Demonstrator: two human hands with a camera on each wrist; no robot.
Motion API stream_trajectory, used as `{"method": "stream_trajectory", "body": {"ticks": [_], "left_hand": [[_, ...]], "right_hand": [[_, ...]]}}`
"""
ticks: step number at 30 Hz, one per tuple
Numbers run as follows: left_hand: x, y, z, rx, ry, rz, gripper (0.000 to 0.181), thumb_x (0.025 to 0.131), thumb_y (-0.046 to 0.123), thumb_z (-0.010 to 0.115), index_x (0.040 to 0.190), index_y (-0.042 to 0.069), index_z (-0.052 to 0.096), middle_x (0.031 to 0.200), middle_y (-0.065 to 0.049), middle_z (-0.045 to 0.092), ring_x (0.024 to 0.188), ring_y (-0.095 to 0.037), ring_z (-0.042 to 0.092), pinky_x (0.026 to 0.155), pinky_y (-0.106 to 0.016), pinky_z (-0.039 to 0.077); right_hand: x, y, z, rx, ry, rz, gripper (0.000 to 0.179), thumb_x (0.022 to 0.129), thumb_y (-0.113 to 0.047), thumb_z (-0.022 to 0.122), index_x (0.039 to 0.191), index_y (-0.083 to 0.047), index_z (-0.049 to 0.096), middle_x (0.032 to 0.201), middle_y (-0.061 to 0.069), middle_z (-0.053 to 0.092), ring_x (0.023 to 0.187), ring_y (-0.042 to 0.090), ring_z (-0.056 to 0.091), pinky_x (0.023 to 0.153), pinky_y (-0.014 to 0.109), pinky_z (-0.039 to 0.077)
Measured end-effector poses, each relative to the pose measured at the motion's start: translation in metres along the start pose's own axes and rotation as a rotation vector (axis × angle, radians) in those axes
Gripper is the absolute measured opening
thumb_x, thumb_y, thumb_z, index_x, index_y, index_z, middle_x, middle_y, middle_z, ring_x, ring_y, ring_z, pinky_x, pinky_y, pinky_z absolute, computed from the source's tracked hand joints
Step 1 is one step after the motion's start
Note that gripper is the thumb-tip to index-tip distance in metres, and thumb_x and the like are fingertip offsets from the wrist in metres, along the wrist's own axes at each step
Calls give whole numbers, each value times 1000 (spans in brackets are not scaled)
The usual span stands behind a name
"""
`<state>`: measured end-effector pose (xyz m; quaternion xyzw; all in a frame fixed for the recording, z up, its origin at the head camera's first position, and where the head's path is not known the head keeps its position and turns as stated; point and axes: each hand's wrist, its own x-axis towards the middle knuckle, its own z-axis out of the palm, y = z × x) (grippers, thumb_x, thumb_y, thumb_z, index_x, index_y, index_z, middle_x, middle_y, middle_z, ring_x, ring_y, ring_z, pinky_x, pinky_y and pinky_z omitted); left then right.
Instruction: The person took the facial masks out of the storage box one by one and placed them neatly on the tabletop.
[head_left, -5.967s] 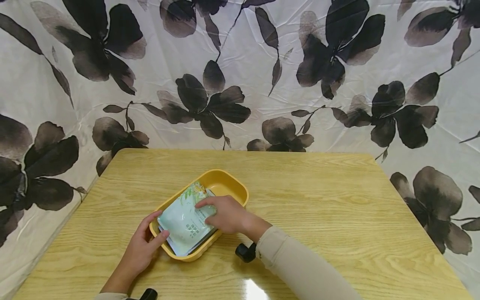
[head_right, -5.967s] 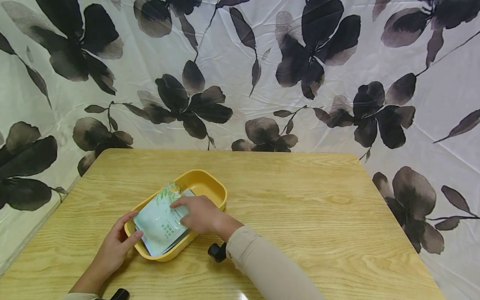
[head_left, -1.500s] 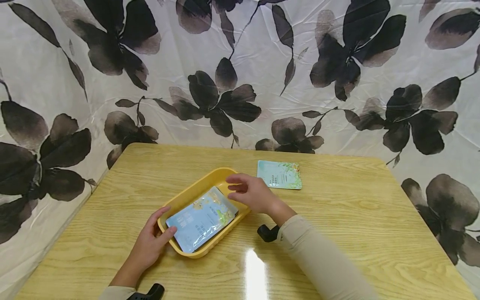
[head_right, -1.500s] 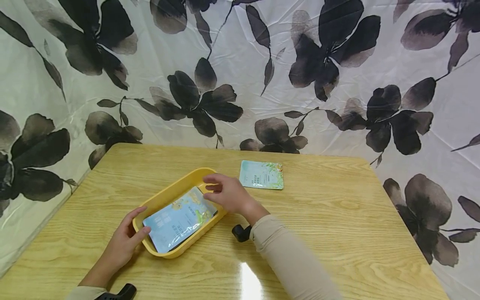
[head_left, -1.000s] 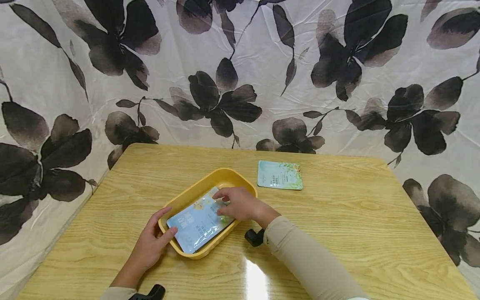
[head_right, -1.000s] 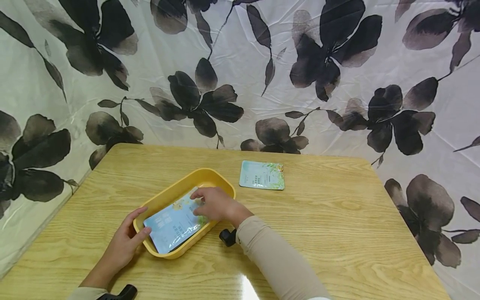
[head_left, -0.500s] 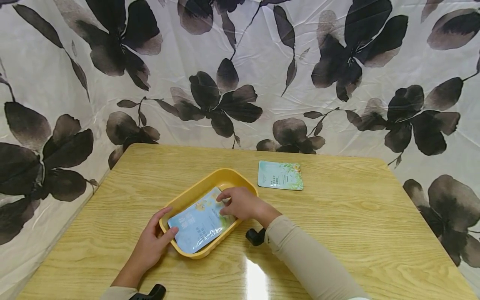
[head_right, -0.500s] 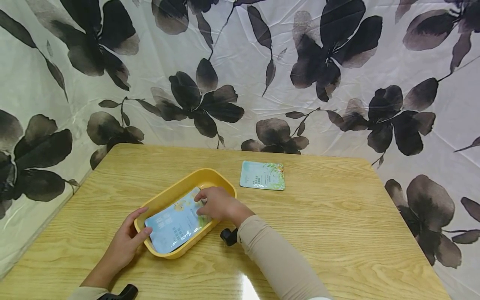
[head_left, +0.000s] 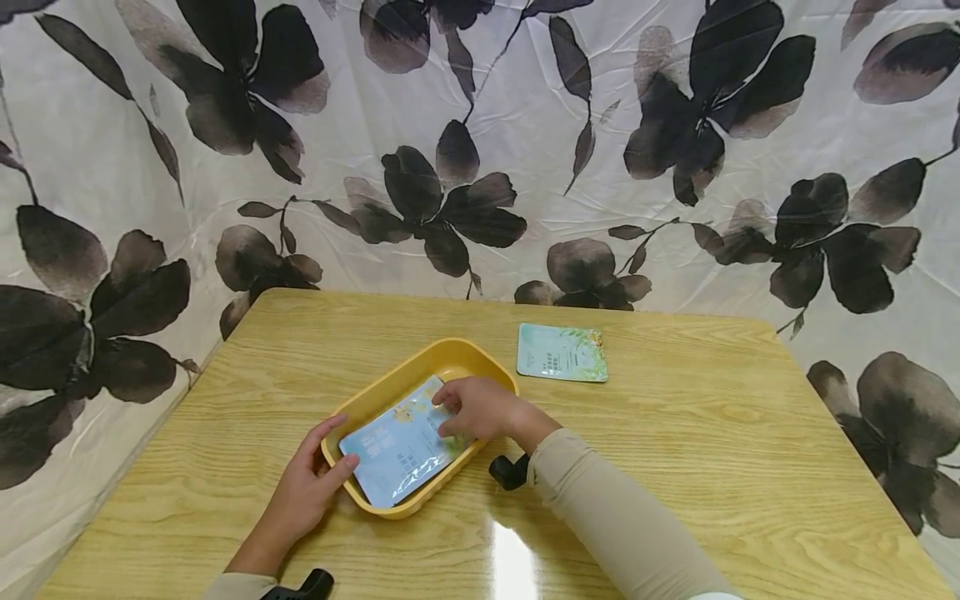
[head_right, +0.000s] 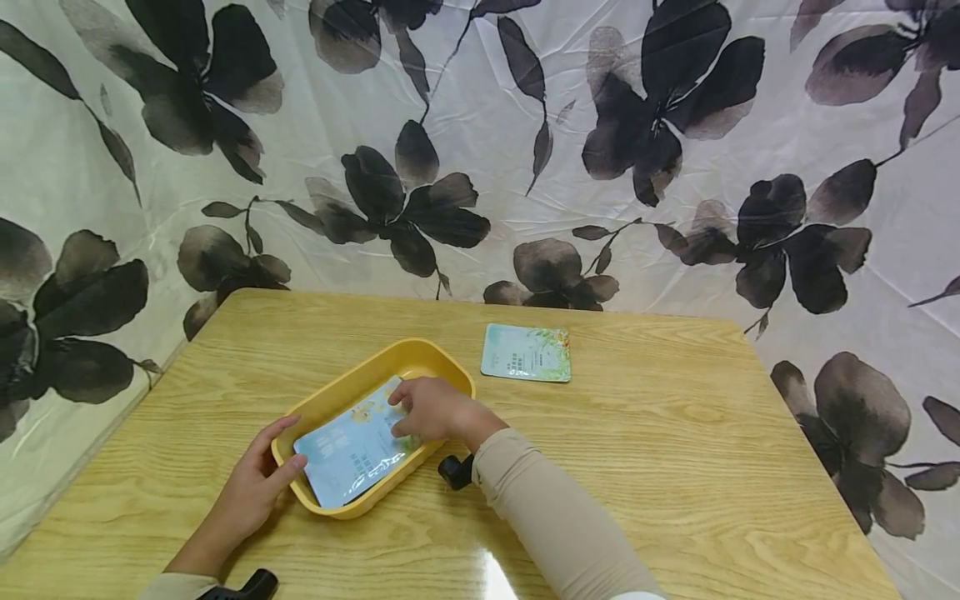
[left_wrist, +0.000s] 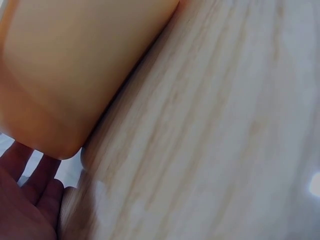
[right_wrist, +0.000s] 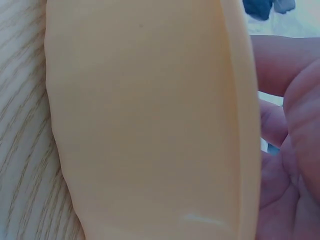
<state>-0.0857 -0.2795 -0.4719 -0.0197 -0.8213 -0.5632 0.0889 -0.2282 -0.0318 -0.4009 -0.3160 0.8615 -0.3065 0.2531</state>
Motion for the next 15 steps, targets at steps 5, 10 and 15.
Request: {"method": "stream_trajectory", "body": {"ticks": [5,10,15], "left_hand": [[-1,-1,0,4,2,1,55,101,10,60,150,2,36,152,-32,31,132,-44,39,92,-4,35],[0,0,-1,15,3,-1,55,101,11,61,149,1,37,153,-31,29,136,-45,35,94,-3,31],[0,0,-1,6,-5,-8,55,101,11,60,149,1,36,153,-32,29,135,-45,37,93,-3,33]], "right_hand": [[-1,0,1,42,-4,14,43,91,-15,76,132,-9,62,128,7,63,116,22,59,96,34,49],[0,-1,1,15,3,20,43,91,-15,76,131,-9,63,124,7,64,112,21,59,96,35,48],[2,-1,1,-11,2,27,42,91,-14,77,129,-9,63,122,7,64,113,22,57,98,36,46]]}}
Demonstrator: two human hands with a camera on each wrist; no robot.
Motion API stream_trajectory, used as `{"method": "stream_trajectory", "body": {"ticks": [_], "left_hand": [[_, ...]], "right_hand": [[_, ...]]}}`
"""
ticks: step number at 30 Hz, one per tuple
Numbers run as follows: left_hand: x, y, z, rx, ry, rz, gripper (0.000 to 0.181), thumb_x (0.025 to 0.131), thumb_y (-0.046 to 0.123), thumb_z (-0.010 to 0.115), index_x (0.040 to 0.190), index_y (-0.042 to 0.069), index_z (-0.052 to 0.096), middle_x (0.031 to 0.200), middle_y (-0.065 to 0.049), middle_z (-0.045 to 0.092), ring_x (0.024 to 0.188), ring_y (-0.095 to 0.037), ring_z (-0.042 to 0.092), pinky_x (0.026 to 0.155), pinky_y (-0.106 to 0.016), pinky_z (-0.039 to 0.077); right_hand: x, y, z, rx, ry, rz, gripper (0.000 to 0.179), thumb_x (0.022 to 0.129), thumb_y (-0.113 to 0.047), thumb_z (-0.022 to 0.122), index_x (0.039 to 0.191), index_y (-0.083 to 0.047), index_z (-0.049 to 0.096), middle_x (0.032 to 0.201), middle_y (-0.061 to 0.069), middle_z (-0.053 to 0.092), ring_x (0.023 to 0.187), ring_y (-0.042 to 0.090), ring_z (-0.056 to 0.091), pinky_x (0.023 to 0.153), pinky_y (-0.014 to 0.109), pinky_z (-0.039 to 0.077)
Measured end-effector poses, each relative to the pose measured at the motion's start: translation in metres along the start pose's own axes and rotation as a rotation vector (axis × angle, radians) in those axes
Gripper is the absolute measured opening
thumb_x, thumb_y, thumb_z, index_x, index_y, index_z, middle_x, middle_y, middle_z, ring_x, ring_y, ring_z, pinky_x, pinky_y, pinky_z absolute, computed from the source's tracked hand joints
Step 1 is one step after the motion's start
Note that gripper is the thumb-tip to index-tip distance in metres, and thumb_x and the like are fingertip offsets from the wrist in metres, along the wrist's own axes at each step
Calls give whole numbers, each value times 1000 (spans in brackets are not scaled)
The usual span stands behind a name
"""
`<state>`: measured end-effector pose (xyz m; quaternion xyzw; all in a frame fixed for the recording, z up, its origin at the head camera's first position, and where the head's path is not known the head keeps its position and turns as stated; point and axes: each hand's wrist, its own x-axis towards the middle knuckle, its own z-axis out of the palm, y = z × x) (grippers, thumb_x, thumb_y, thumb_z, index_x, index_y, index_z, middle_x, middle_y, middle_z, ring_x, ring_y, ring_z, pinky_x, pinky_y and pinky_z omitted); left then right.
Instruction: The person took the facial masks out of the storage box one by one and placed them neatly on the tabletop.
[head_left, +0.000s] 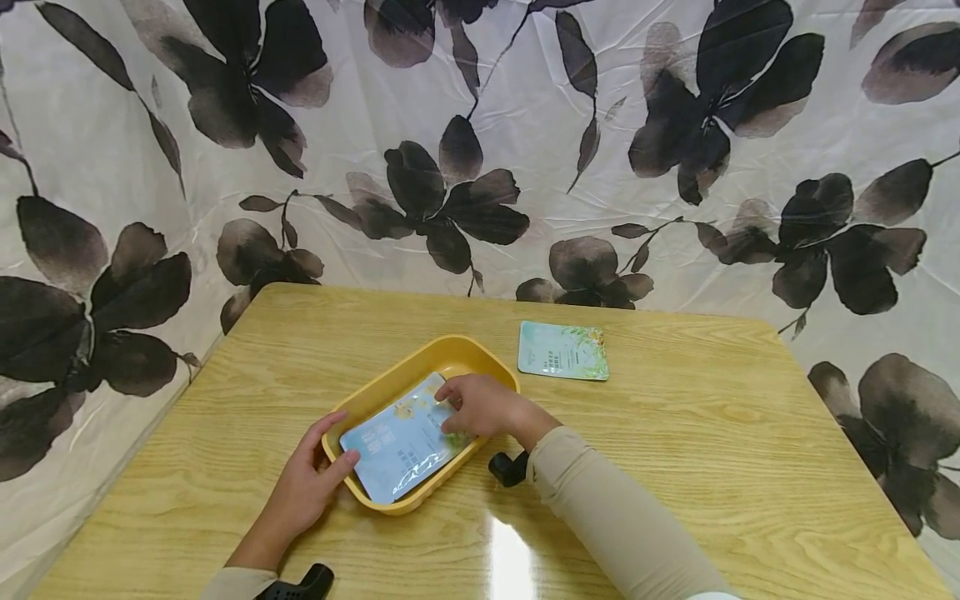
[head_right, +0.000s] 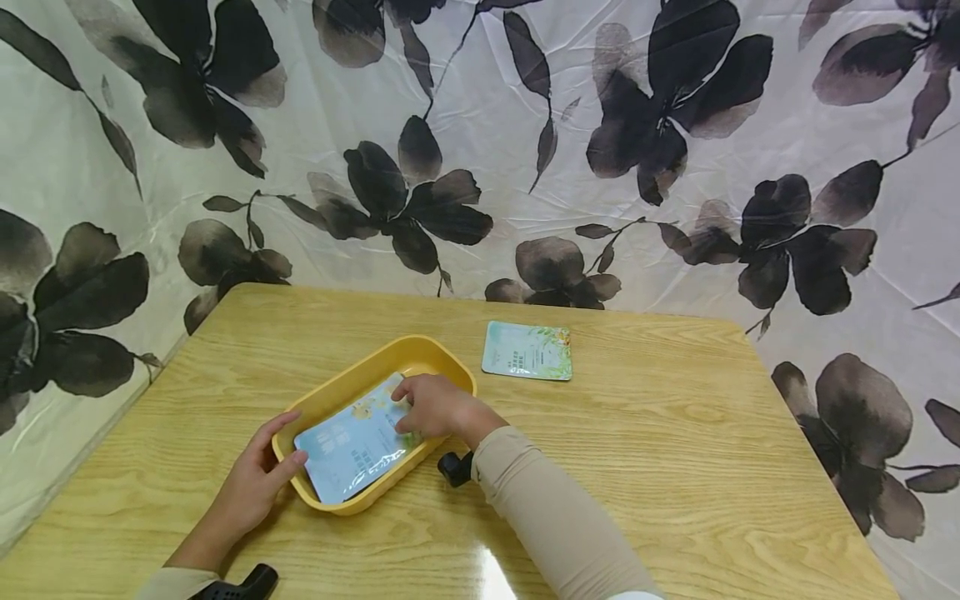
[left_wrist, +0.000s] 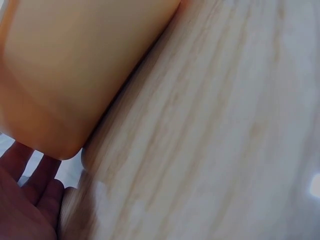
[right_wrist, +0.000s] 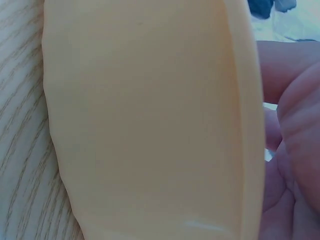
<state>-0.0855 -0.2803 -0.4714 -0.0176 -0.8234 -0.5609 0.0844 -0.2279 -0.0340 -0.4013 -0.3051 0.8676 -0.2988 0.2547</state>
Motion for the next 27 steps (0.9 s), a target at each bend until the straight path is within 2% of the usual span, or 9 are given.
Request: {"method": "stream_trajectory", "body": {"ticks": [15,27], "left_hand": [[0,1,0,-7,-7,-23,56,102,12,60,150,2,35,153,-32,29,134,-45,38,91,-3,34],[0,-1,-1,-11,-11,-20,56,102,13,60,151,3,35,154,-31,27,137,-45,35,93,-3,32]], "right_hand": [[2,-2,4,-25,-19,4,46,90,-17,78,132,-10,61,130,9,61,121,23,54,101,35,44],[1,-4,7,-6,14,-9,44,90,-13,77,130,-10,62,130,7,61,122,24,55,101,36,45]]}}
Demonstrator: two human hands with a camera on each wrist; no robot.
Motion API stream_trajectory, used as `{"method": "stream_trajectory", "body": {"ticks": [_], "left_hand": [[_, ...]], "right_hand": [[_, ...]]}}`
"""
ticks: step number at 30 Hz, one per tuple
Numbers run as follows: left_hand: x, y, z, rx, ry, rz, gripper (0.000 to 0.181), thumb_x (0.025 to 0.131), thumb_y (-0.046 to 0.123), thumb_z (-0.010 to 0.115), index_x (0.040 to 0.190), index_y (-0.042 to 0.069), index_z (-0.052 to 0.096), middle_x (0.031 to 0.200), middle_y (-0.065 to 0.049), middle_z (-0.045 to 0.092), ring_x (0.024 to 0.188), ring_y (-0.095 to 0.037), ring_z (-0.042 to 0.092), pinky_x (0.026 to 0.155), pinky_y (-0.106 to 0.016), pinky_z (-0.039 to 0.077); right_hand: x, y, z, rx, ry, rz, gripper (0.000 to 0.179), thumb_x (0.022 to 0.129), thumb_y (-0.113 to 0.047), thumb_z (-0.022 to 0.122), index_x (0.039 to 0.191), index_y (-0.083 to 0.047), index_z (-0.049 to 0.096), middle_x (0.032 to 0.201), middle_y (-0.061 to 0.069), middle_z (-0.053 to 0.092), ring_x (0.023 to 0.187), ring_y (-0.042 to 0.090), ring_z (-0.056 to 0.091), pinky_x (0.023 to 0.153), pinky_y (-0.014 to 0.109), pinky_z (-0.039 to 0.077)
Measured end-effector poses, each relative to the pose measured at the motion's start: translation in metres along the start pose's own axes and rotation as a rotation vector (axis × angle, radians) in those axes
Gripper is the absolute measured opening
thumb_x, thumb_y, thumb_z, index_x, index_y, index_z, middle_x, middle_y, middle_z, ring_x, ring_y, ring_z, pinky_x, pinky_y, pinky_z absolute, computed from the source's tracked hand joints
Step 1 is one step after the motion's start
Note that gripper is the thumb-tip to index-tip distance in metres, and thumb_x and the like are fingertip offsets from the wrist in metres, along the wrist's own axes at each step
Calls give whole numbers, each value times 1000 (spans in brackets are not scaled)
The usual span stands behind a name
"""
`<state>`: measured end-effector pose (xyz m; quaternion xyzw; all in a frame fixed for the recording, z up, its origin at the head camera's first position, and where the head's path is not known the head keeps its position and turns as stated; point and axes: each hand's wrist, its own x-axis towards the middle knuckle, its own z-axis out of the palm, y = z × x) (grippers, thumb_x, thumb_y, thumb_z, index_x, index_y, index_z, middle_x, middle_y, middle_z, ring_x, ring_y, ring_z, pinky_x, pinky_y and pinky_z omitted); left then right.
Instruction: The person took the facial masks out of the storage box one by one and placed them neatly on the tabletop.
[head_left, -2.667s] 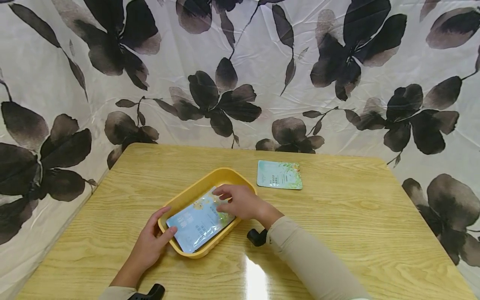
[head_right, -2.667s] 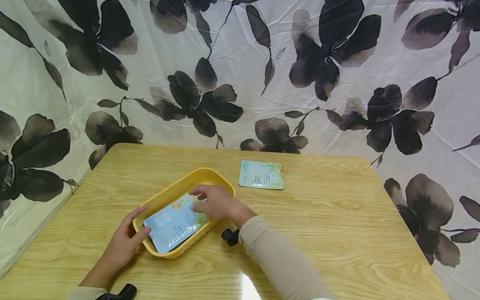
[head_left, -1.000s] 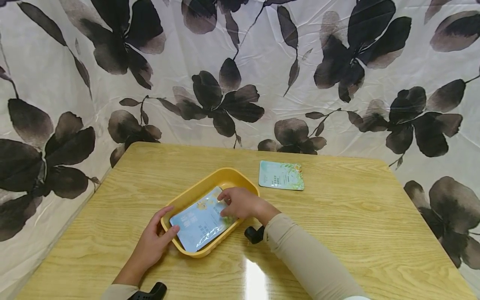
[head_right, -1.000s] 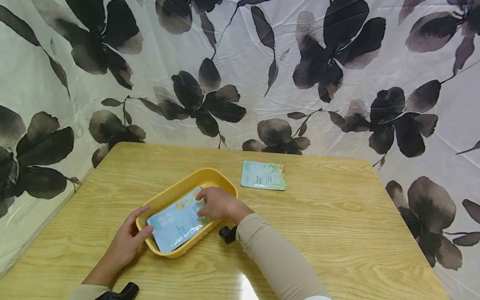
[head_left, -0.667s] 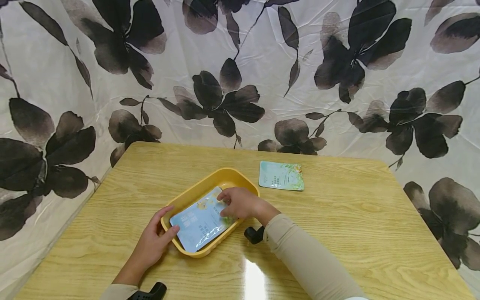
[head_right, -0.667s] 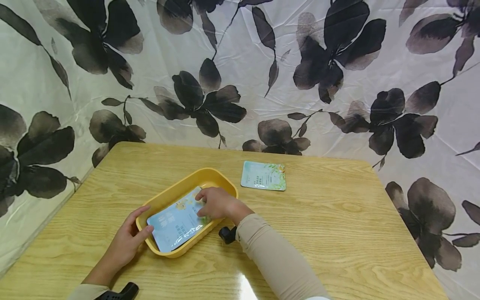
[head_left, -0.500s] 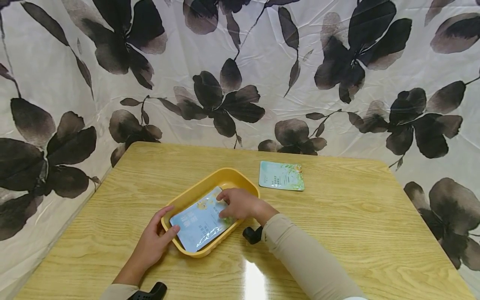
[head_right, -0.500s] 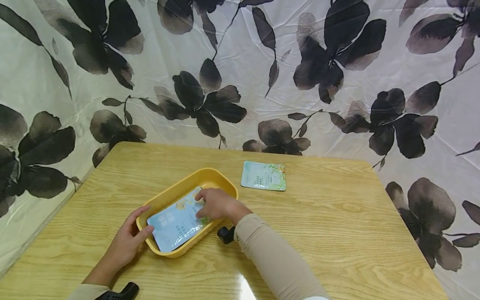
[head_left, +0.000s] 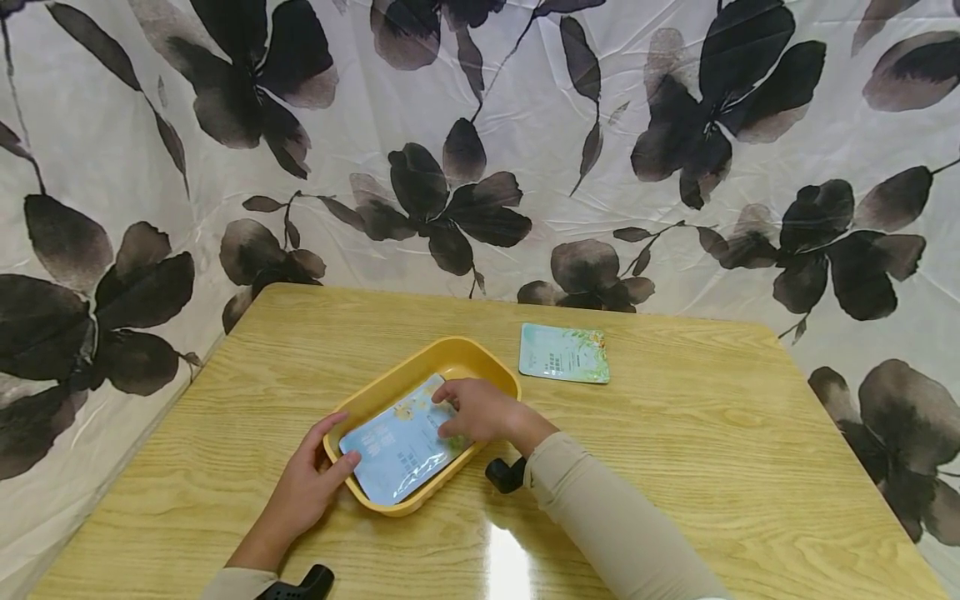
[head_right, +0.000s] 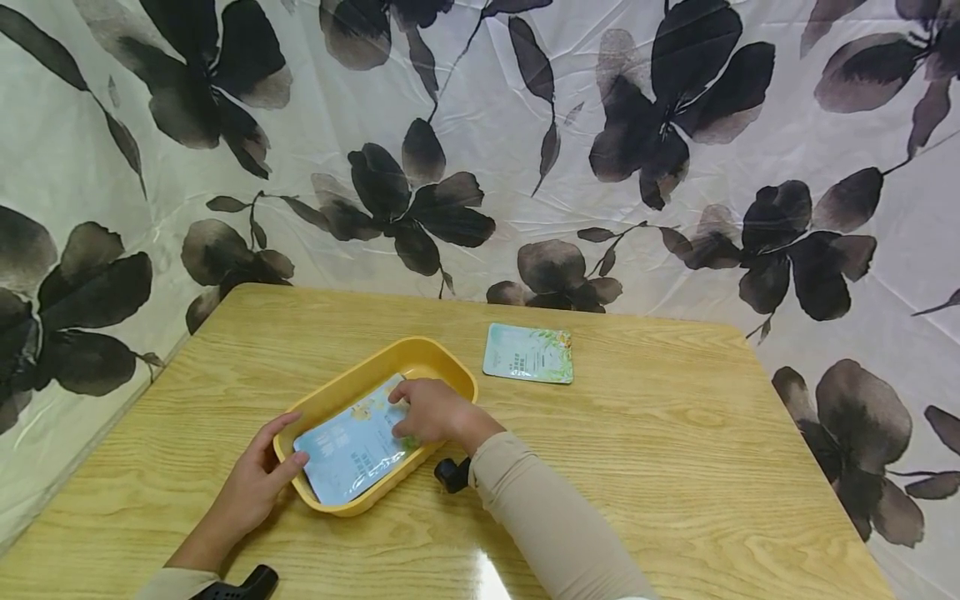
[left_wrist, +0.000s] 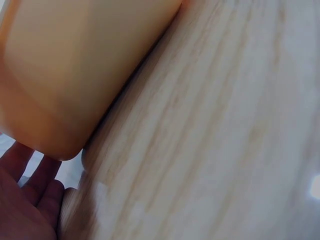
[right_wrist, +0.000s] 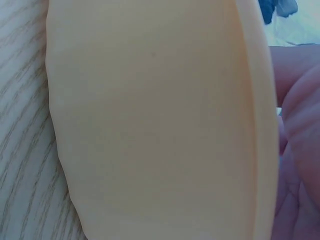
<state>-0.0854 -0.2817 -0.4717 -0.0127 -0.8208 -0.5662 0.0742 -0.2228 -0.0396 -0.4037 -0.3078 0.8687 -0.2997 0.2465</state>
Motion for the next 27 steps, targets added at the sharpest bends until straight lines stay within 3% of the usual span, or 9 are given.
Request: {"method": "stream_trajectory", "body": {"ticks": [8,17,21,24,27], "left_hand": [[1,1,0,-10,-11,-8,56,103,14,59,151,3,33,155,-31,24,137,-46,34,92,-3,33],[1,-1,0,14,-8,-4,57,102,15,60,152,4,33,153,-32,27,137,-47,35,90,-3,34],[0,-2,0,11,-6,9,57,102,13,60,151,3,33,152,-33,29,135,-46,38,89,-4,37],[0,-2,0,16,3,9,56,102,13,61,151,3,35,152,-32,30,135,-44,38,90,-4,36],[1,-1,0,20,7,-2,56,101,14,62,150,4,36,153,-31,29,137,-43,35,93,-3,32]], "right_hand": [[1,1,0,71,75,-54,35,90,-3,74,121,-8,60,108,6,55,97,21,53,86,32,46],[-3,3,-3,132,105,-52,38,95,-1,67,128,-12,51,96,4,54,83,19,49,70,29,41],[-4,4,-3,105,102,-57,36,100,-4,59,134,-14,51,102,5,57,82,21,53,69,30,44],[-5,4,-3,62,115,-61,36,102,-4,52,136,-14,55,119,9,61,88,18,53,69,28,44],[-5,4,-3,53,121,-53,38,102,-2,48,136,-13,60,136,12,57,70,16,49,57,26,41]]}}
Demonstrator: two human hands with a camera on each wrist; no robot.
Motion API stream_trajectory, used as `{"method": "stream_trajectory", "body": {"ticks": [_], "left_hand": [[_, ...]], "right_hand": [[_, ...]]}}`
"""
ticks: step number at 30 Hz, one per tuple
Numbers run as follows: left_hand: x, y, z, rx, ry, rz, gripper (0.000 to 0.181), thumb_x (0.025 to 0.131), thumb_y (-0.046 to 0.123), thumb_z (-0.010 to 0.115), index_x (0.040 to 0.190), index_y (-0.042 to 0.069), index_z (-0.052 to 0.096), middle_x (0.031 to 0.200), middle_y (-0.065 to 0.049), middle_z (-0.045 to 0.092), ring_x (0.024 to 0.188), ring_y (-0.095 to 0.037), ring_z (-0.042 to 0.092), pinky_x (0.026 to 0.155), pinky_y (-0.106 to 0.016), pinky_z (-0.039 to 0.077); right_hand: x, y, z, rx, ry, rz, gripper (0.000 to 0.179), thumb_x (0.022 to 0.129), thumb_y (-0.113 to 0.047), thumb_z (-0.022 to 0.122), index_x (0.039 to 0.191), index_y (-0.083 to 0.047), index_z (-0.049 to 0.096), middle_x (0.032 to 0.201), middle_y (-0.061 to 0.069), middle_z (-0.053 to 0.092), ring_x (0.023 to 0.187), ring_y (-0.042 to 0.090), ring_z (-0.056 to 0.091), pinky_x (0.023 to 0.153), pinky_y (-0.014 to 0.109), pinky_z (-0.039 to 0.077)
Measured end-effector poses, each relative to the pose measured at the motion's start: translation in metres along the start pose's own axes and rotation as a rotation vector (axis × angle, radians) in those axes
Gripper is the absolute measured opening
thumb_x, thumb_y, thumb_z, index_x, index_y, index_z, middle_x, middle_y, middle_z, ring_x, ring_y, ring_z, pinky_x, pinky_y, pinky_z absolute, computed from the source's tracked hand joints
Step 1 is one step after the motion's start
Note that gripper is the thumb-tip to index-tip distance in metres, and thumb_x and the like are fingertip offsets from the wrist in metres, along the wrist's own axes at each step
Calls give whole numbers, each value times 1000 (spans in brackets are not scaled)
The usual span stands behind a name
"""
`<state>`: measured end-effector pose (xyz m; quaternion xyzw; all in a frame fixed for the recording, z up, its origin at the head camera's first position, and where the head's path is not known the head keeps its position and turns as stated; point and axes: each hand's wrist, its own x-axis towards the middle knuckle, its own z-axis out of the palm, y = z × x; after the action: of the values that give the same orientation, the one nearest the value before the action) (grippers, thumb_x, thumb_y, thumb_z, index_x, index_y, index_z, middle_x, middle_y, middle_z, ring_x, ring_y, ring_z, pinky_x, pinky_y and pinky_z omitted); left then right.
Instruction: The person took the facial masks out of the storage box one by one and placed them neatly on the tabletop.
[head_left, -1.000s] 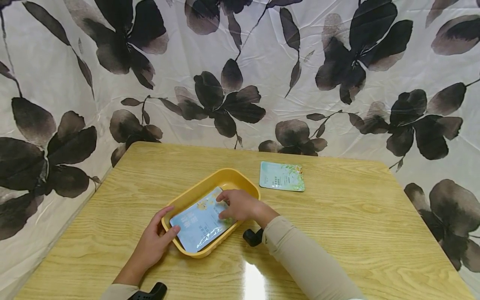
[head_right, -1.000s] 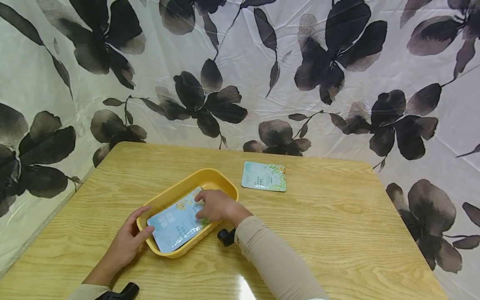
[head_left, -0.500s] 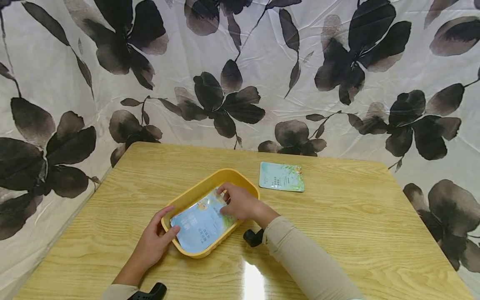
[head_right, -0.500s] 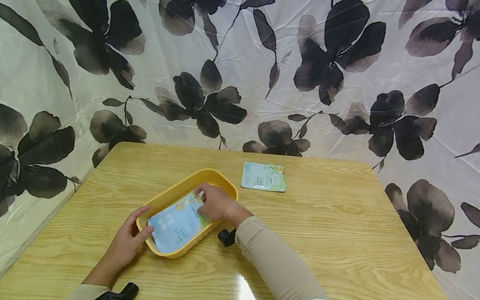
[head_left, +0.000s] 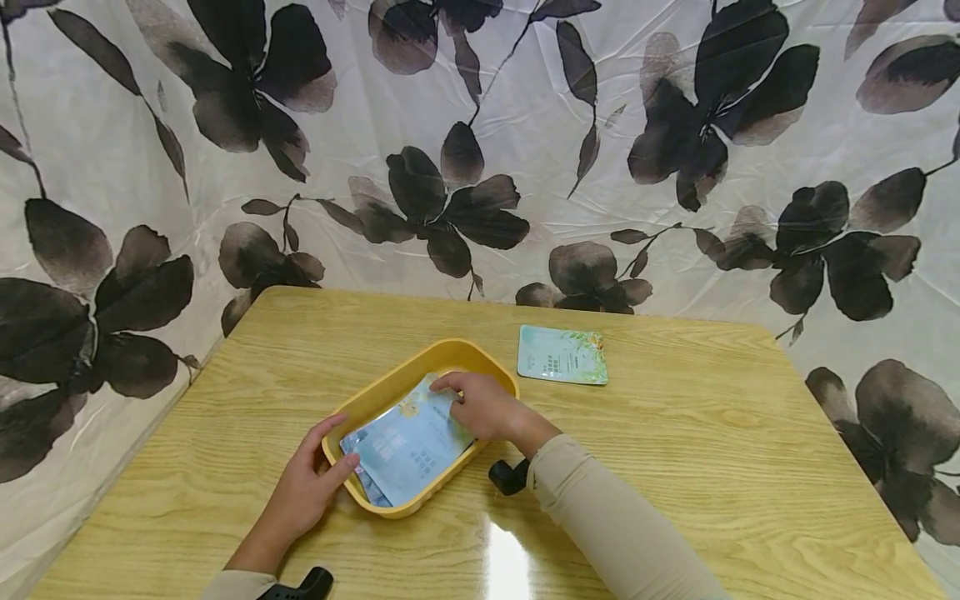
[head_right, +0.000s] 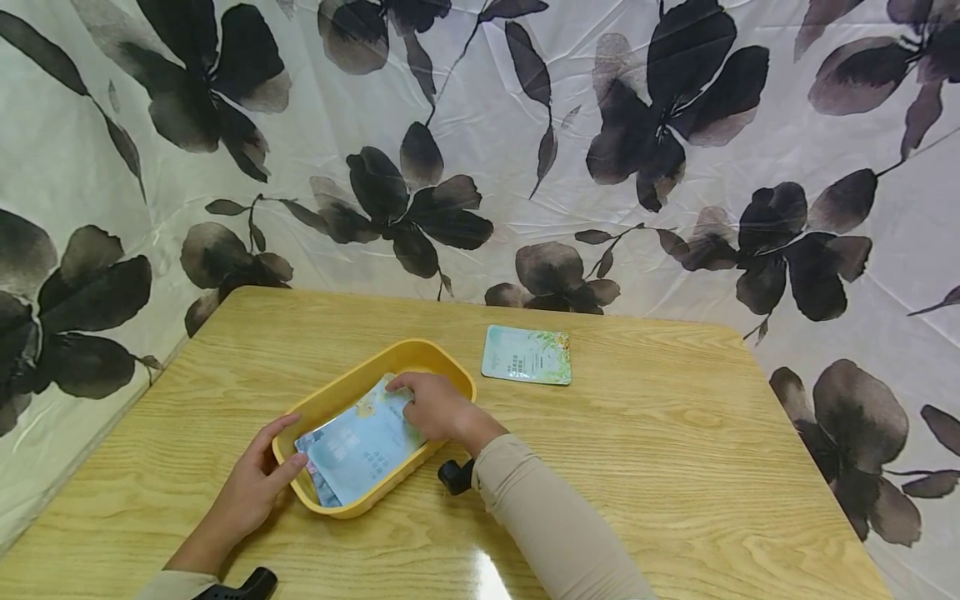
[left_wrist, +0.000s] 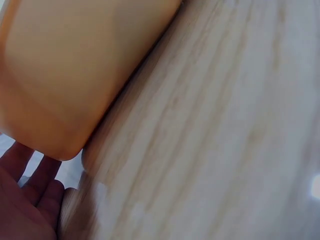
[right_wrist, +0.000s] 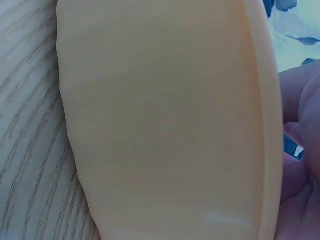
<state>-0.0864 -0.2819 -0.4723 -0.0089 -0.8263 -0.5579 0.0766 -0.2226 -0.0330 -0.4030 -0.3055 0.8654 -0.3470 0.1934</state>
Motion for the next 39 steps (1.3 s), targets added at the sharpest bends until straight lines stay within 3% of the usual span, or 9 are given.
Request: {"method": "stream_trajectory", "body": {"ticks": [4,9,11,13,21,28,34,39], "left_hand": [[0,1,0,-1,-1,-12,57,101,15,62,150,4,36,154,-30,27,140,-43,32,94,-2,29],[0,2,0,-2,0,-15,57,101,14,62,150,4,36,154,-31,28,138,-43,34,93,-2,30],[0,3,0,-7,0,-21,57,101,15,62,150,4,36,154,-31,28,138,-44,34,92,-2,31],[0,3,0,-11,-1,-29,58,101,15,62,151,5,35,154,-31,27,138,-43,34,92,-2,31],[0,1,1,-7,-6,-8,57,102,14,61,151,4,34,151,-32,30,131,-42,42,89,-4,37],[1,0,1,-23,-8,-10,57,102,13,61,151,4,34,152,-32,30,133,-42,41,90,-4,36],[2,1,1,-44,-7,-37,59,100,14,63,151,5,35,154,-30,28,137,-42,36,92,-3,33],[2,0,0,-19,-6,-35,59,101,16,63,151,6,35,155,-30,28,139,-43,33,93,-3,31]], "right_hand": [[-1,1,0,27,10,20,40,102,-4,45,138,-13,60,143,10,54,53,15,38,49,26,36],[-3,3,0,48,55,-1,38,103,-13,50,141,-14,57,141,5,56,85,19,57,72,31,47],[-3,4,-1,46,70,-19,39,103,-16,53,142,-14,56,140,5,57,107,23,58,85,35,48],[-4,4,-1,39,81,-32,40,103,-18,56,143,-14,56,140,6,56,118,26,55,92,38,48],[-4,4,-1,24,90,-73,44,99,-19,64,142,-16,57,138,5,58,113,23,58,91,34,50],[-6,-3,-4,85,10,-126,49,92,-20,74,139,-14,60,143,3,55,118,21,56,95,31,47],[-8,-12,-4,56,-129,-120,52,88,-27,79,137,-20,62,139,0,57,124,15,51,101,27,42],[-10,-15,-2,-15,-194,-90,53,87,-22,80,137,-20,62,131,-1,60,106,11,54,93,24,44]]}}
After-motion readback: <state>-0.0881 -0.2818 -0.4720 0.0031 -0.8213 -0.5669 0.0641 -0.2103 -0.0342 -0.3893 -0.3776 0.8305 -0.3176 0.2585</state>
